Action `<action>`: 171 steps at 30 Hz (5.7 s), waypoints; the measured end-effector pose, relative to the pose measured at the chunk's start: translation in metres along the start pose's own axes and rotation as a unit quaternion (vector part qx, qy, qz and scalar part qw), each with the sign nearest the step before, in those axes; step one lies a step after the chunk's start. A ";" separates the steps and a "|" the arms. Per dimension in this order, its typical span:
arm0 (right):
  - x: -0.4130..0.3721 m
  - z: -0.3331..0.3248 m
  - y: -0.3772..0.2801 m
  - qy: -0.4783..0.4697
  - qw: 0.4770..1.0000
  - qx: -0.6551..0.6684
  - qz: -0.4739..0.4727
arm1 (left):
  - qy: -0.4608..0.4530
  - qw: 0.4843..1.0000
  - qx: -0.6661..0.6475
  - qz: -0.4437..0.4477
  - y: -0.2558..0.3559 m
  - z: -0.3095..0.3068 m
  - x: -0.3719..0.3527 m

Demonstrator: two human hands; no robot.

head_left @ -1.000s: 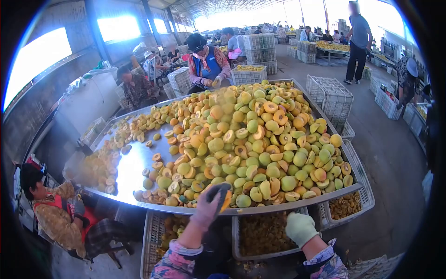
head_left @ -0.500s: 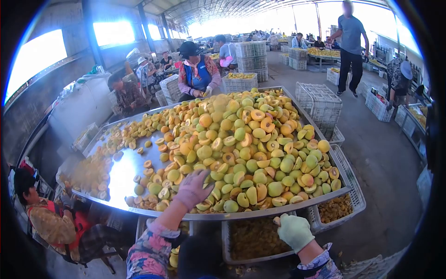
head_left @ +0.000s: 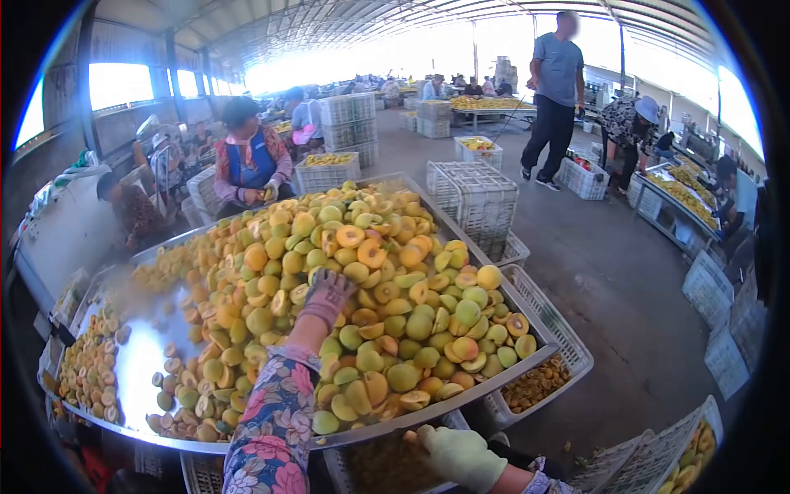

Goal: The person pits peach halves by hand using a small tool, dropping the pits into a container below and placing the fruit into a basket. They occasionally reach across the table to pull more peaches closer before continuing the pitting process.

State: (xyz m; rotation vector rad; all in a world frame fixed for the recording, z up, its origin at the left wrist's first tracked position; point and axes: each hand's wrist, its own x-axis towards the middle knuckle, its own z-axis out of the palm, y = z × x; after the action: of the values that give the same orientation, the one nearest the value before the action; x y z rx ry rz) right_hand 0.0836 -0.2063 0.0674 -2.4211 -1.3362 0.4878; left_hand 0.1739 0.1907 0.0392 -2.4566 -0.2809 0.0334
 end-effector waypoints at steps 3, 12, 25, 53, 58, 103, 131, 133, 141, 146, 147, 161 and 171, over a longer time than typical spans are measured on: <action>0.000 -0.002 0.000 -0.022 1.000 0.008 -0.005 | -0.012 0.999 0.025 -0.027 -0.009 0.007 -0.002; 0.011 0.015 0.001 0.145 0.974 0.160 -0.069 | 0.090 0.749 -0.607 -0.250 -0.001 -0.044 -0.102; 0.033 0.039 -0.034 0.080 0.919 0.382 -0.053 | -0.022 0.005 -0.990 -0.139 0.101 -0.099 -0.259; 0.028 0.039 -0.048 0.138 0.981 0.054 -0.125 | 0.223 0.592 -0.762 -0.138 0.117 -0.050 -0.248; 0.027 0.049 -0.045 0.075 0.977 0.170 -0.109 | 0.153 0.482 -0.850 -0.148 0.121 -0.041 -0.246; 0.030 0.038 -0.063 -0.124 0.903 0.412 0.008 | 0.120 0.432 -0.856 -0.256 0.117 -0.079 -0.242; 0.023 0.043 -0.046 -0.370 0.473 0.793 0.103 | 0.098 0.119 -0.980 -0.129 0.127 -0.083 -0.235; 0.015 0.040 -0.052 -0.326 0.613 0.717 0.062 | 0.067 0.037 -0.992 -0.100 0.129 -0.072 -0.231; 0.017 0.044 -0.015 -0.115 0.985 0.081 -0.097 | 0.205 0.462 -0.842 -0.190 0.109 -0.054 -0.238; 0.023 0.050 0.014 -0.069 0.995 -0.053 0.039 | 0.116 0.413 -0.854 -0.294 0.047 -0.073 -0.287; 0.021 0.045 0.014 -0.064 0.996 -0.052 0.039 | 0.100 0.472 -0.816 -0.319 0.036 -0.060 -0.304; -0.003 0.029 0.017 0.072 0.996 -0.037 0.035 | -0.009 0.887 -0.361 -0.286 0.000 -0.103 -0.332; -0.008 0.007 0.026 -0.048 0.998 0.019 0.025 | 0.003 0.899 -0.389 -0.200 -0.002 -0.124 -0.059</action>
State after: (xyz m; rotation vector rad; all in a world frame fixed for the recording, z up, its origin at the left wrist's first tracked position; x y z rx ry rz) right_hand 0.0960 -0.2254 0.0506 -2.4322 -1.2958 0.6450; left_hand 0.1274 0.1040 0.1351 -3.1184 -0.9477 -0.3233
